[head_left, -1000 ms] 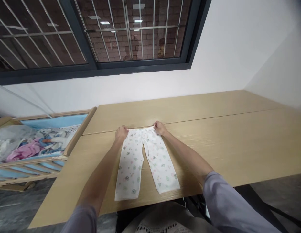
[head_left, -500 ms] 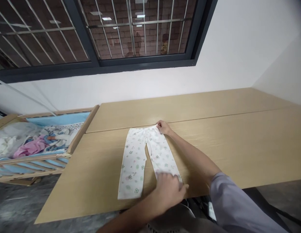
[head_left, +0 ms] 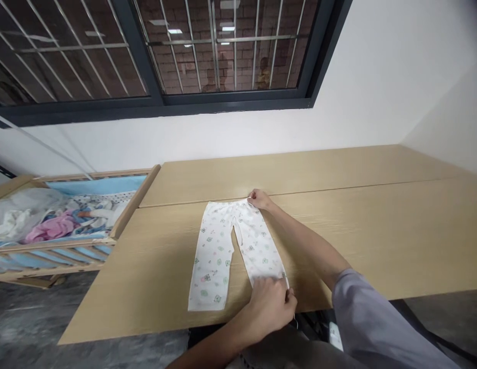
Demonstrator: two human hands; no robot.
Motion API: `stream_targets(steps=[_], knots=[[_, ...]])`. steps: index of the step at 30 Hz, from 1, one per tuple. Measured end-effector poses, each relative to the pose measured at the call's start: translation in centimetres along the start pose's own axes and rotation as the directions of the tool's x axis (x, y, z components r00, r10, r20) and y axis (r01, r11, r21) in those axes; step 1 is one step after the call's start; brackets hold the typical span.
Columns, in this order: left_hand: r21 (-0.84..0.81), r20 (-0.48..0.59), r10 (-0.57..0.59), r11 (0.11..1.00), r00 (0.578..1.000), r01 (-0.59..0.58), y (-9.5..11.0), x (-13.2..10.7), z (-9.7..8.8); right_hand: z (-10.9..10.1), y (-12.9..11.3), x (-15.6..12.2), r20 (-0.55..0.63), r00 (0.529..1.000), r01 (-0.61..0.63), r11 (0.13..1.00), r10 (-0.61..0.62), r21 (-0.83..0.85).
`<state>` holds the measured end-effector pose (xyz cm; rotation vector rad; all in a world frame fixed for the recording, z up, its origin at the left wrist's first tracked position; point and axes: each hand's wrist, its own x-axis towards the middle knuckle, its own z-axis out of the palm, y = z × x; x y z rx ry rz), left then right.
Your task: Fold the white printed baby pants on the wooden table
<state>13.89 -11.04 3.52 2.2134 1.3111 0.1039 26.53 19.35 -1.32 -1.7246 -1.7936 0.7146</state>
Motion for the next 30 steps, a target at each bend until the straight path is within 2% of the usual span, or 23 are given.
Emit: stream_targets(steps=[4, 8, 11, 15, 19, 22, 25, 27, 29, 30], knots=[[-0.233, -0.159, -0.069, 0.972, 0.985, 0.031, -1.3, -2.7, -2.7, -1.0, -3.3, 0.6, 0.026, 1.0, -0.011, 1.0, 0.011, -0.003], [-0.465, -0.231, -0.212, 0.882, 0.95, 0.083, -3.8, -6.8, -4.8, -0.8, -7.6, 1.5, 0.074, 0.997, 0.019, 1.0, -0.019, -0.004], [-0.565, -0.236, -0.339, 0.811, 0.911, 0.155, -6.0, -9.9, -5.0, 0.6, -10.7, 2.0, 0.114, 0.992, 0.06, 0.998, -0.058, -0.014], [-0.628, -0.276, -0.512, 0.736, 0.813, 0.251, -8.8, -12.7, -4.3, 3.8, -14.1, 2.3, 0.164, 0.984, 0.08, 0.996, -0.074, -0.03], [-0.552, -0.322, -0.609, 0.743, 0.725, 0.379, -11.1, -13.7, -3.8, 7.2, -16.4, 1.9, 0.184, 0.981, 0.071, 0.995, -0.056, -0.077], [-0.456, -0.312, -0.641, 0.748, 0.701, 0.482, -12.3, -13.8, -3.5, 8.8, -17.1, 1.5, 0.193, 0.98, 0.072, 0.99, -0.047, -0.122], [-0.287, -0.307, -0.664, 0.747, 0.682, 0.6, -12.8, -14.0, -3.1, 9.4, -17.3, 1.1, 0.207, 0.976, 0.094, 0.983, -0.06, -0.155], [-0.145, -0.319, -0.697, 0.706, 0.643, 0.693, -12.8, -14.2, -2.9, 9.2, -17.5, 0.5, 0.209, 0.974, 0.124, 0.978, -0.088, -0.167], [-0.042, -0.368, -0.703, 0.666, 0.608, 0.745, -12.5, -14.6, -2.8, 8.8, -17.8, -0.7, 0.196, 0.97, 0.18, 0.969, -0.147, -0.167], [-0.01, -0.426, -0.669, 0.676, 0.609, 0.737, -12.3, -14.8, -2.7, 8.6, -18.0, -1.7, 0.189, 0.964, 0.219, 0.962, -0.187, -0.163]])
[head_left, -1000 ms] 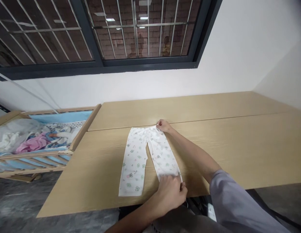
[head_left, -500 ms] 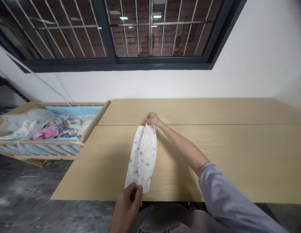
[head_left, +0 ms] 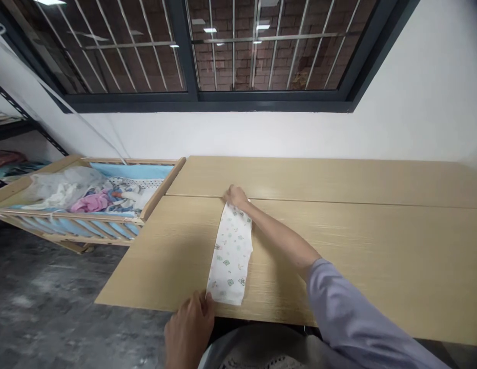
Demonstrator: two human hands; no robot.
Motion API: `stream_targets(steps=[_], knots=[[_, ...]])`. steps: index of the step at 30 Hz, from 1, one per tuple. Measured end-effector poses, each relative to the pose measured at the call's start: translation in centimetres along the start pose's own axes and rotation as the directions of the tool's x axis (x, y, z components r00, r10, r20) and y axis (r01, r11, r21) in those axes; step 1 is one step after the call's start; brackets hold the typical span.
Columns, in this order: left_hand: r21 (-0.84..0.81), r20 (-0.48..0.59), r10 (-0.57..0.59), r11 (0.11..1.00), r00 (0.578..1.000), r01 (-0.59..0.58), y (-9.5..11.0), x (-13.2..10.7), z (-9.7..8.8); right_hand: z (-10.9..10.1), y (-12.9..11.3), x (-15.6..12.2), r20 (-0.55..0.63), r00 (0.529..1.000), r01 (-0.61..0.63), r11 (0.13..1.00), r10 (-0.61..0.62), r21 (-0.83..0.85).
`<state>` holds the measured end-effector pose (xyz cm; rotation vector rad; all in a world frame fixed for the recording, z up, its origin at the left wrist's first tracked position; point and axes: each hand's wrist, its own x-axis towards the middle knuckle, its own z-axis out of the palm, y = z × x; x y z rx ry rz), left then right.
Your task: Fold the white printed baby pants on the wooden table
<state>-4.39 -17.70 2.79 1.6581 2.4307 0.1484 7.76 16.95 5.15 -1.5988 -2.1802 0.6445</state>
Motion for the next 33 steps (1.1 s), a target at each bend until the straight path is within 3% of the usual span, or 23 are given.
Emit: stream_targets(steps=[2, 4, 5, 7, 10, 12, 13, 14, 16, 23, 25, 29, 33], knots=[[0.0, -0.192, 0.156, 0.987, 0.969, -0.159, 0.0, -0.5, -0.1, 0.1, -0.7, -2.7, -0.002, 0.995, 0.104, 0.995, -0.104, -0.002], [0.028, -0.377, 0.375, 0.918, 0.847, -0.395, 0.2, -1.0, 0.2, 0.7, -1.4, -6.2, 0.054, 0.953, 0.297, 0.955, -0.297, 0.003], [0.062, -0.432, 0.467, 0.869, 0.772, -0.491, 0.3, -1.2, 0.5, 1.1, -1.7, -8.1, 0.102, 0.898, 0.429, 0.903, -0.428, 0.012], [0.141, -0.465, 0.582, 0.793, 0.667, -0.593, 0.6, -1.4, 1.4, 2.0, -1.9, -12.0, 0.206, 0.727, 0.66, 0.749, -0.655, 0.051], [0.265, -0.446, 0.665, 0.738, 0.6, -0.621, 0.7, -1.6, 3.3, 3.3, -1.4, -16.8, 0.307, 0.483, 0.836, 0.536, -0.82, 0.116], [0.337, -0.425, 0.706, 0.704, 0.567, -0.625, 0.4, -1.7, 4.3, 4.0, -0.6, -18.8, 0.326, 0.389, 0.882, 0.451, -0.861, 0.137], [0.363, -0.413, 0.722, 0.689, 0.554, -0.627, 0.3, -1.8, 4.5, 4.3, -0.2, -19.2, 0.33, 0.367, 0.892, 0.429, -0.87, 0.139], [0.38, -0.403, 0.733, 0.679, 0.548, -0.629, 0.1, -1.9, 4.7, 4.5, 0.2, -19.4, 0.334, 0.361, 0.895, 0.424, -0.87, 0.137], [0.394, -0.372, 0.744, 0.668, 0.555, -0.631, -0.1, -2.0, 4.7, 4.9, 1.2, -18.6, 0.349, 0.399, 0.879, 0.462, -0.848, 0.119], [0.439, -0.286, 0.759, 0.646, 0.585, -0.624, -0.6, -1.9, 4.7, 4.1, 5.6, -8.8, 0.376, 0.69, 0.681, 0.73, -0.618, -0.05], [0.445, -0.282, 0.761, 0.643, 0.584, -0.623, -0.6, -1.9, 4.8, 3.5, 6.9, -5.8, 0.348, 0.749, 0.628, 0.772, -0.564, -0.101], [0.438, -0.286, 0.761, 0.644, 0.582, -0.627, -0.5, -2.0, 4.6, 2.4, 8.6, -1.7, 0.336, 0.784, 0.588, 0.798, -0.522, -0.134], [0.435, -0.286, 0.756, 0.65, 0.59, -0.623, -0.4, -2.1, 4.6, 1.9, 8.8, -0.3, 0.353, 0.779, 0.591, 0.795, -0.518, -0.137]])
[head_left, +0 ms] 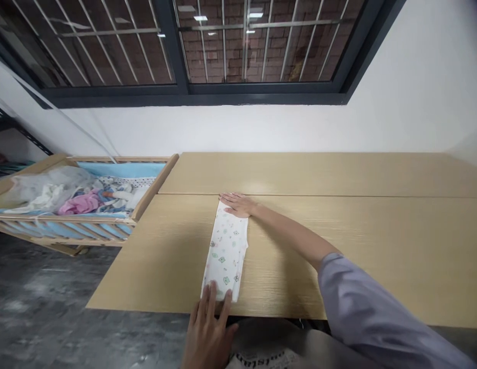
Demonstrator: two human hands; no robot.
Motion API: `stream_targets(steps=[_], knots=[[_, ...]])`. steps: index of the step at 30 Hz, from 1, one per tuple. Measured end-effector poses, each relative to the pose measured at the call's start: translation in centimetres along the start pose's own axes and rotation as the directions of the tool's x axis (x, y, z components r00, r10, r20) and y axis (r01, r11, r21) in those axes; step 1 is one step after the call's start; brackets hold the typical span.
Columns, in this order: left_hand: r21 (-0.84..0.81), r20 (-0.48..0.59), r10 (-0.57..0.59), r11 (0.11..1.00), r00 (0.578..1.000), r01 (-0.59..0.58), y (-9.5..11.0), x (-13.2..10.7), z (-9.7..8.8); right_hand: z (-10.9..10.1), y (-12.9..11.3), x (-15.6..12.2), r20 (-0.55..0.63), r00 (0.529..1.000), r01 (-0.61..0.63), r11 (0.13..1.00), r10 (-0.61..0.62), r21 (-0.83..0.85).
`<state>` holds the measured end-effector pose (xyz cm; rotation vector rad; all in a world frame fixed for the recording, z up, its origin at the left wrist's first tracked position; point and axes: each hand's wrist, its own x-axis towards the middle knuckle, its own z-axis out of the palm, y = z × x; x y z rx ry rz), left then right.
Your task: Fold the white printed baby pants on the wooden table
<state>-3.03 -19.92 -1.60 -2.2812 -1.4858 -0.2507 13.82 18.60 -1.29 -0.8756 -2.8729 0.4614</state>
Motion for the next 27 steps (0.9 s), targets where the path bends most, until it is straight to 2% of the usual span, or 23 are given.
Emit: stream_targets(steps=[4, 6, 9, 13, 15, 19, 23, 25, 27], knots=[[-0.01, -0.035, -0.033, 0.999, 0.999, 0.032, 0.2, 0.1, 0.5, -0.4, -2.3, -1.2, -0.07, 0.998, 0.008, 1.0, -0.007, 0.006], [-0.051, -0.058, -0.067, 0.997, 0.996, 0.064, 0.1, 0.3, 0.7, -0.6, -5.0, -3.0, -0.175, 0.984, 0.023, 0.999, -0.016, 0.039], [-0.149, -0.094, -0.116, 0.984, 0.989, 0.101, -0.7, 0.8, 0.7, -1.0, -10.1, -7.3, -0.296, 0.954, 0.082, 0.988, -0.04, 0.128], [-0.257, -0.097, -0.089, 0.965, 0.991, 0.061, -2.3, 1.2, 0.3, -0.7, -16.7, -14.1, -0.129, 0.975, 0.216, 0.891, -0.179, 0.399], [-0.285, -0.09, -0.058, 0.958, 0.994, 0.03, -3.0, 1.1, 0.2, 0.2, -18.9, -16.9, -0.079, 0.977, 0.211, 0.878, -0.196, 0.43], [-0.291, -0.103, 0.049, 0.954, 0.993, -0.077, -4.0, 0.1, 0.2, 3.4, -21.3, -20.6, -0.116, 0.982, 0.173, 0.944, -0.146, 0.28], [-0.333, -0.063, 0.195, 0.92, 0.979, -0.205, -4.8, -1.1, 0.2, 6.6, -22.4, -22.4, -0.251, 0.964, 0.143, 0.964, -0.084, 0.224], [-0.377, -0.068, 0.259, 0.888, 0.964, -0.265, -5.2, -1.4, 0.1, 7.2, -22.7, -23.0, -0.314, 0.947, 0.153, 0.958, -0.073, 0.24], [-0.437, -0.073, 0.282, 0.853, 0.957, -0.285, -5.4, -1.3, -0.2, 6.7, -22.9, -23.4, -0.32, 0.945, 0.155, 0.952, -0.065, 0.264]])
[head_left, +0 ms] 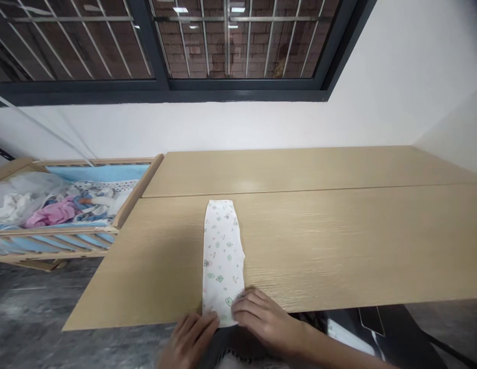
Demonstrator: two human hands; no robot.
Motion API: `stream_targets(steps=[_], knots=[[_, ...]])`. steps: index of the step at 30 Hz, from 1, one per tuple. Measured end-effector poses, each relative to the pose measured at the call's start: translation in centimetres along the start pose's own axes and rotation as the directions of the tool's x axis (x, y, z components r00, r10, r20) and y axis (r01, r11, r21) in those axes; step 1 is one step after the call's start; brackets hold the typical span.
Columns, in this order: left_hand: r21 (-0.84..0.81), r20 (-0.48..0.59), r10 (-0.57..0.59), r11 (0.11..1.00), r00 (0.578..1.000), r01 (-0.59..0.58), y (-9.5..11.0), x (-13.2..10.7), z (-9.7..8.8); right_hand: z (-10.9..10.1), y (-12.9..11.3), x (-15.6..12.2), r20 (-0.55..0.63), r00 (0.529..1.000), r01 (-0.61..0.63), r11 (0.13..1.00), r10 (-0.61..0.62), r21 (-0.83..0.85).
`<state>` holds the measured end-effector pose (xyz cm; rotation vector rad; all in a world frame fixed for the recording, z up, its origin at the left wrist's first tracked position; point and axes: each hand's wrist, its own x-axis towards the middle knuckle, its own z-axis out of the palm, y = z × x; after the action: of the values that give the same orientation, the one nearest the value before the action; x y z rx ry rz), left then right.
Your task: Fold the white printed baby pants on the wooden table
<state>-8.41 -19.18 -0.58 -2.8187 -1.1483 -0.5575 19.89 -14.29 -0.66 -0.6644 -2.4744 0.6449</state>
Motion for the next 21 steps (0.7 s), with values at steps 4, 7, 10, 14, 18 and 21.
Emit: stream_targets(steps=[4, 7, 10, 14, 18, 21], knots=[[-0.215, -0.052, -0.159, 0.966, 0.986, 0.144, -0.3, 2.3, -1.4, -3.2, -0.9, 1.0, 0.04, 0.994, -0.108, 0.989, 0.104, 0.097], [-0.371, -0.114, -0.316, 0.893, 0.942, 0.255, -1.2, 5.4, -2.8, -5.9, -0.5, 2.9, 0.032, 0.982, -0.188, 0.959, 0.185, 0.212], [-0.45, -0.148, -0.449, 0.824, 0.881, 0.344, -3.2, 8.9, -3.9, -7.6, 1.5, 5.5, -0.05, 0.973, -0.201, 0.936, 0.224, 0.288], [-0.491, -0.122, -0.604, 0.726, 0.787, 0.481, -7.2, 13.6, -4.4, -8.5, 6.1, 9.7, -0.195, 0.91, -0.273, 0.882, 0.366, 0.385], [-0.509, -0.07, -0.656, 0.671, 0.752, 0.538, -11.7, 18.6, -3.9, -9.1, 11.6, 14.2, -0.244, 0.871, -0.287, 0.844, 0.427, 0.454], [-0.493, -0.039, -0.657, 0.668, 0.753, 0.558, -14.5, 21.9, -2.7, -9.4, 15.4, 17.0, -0.253, 0.834, -0.379, 0.843, 0.49, 0.383]])
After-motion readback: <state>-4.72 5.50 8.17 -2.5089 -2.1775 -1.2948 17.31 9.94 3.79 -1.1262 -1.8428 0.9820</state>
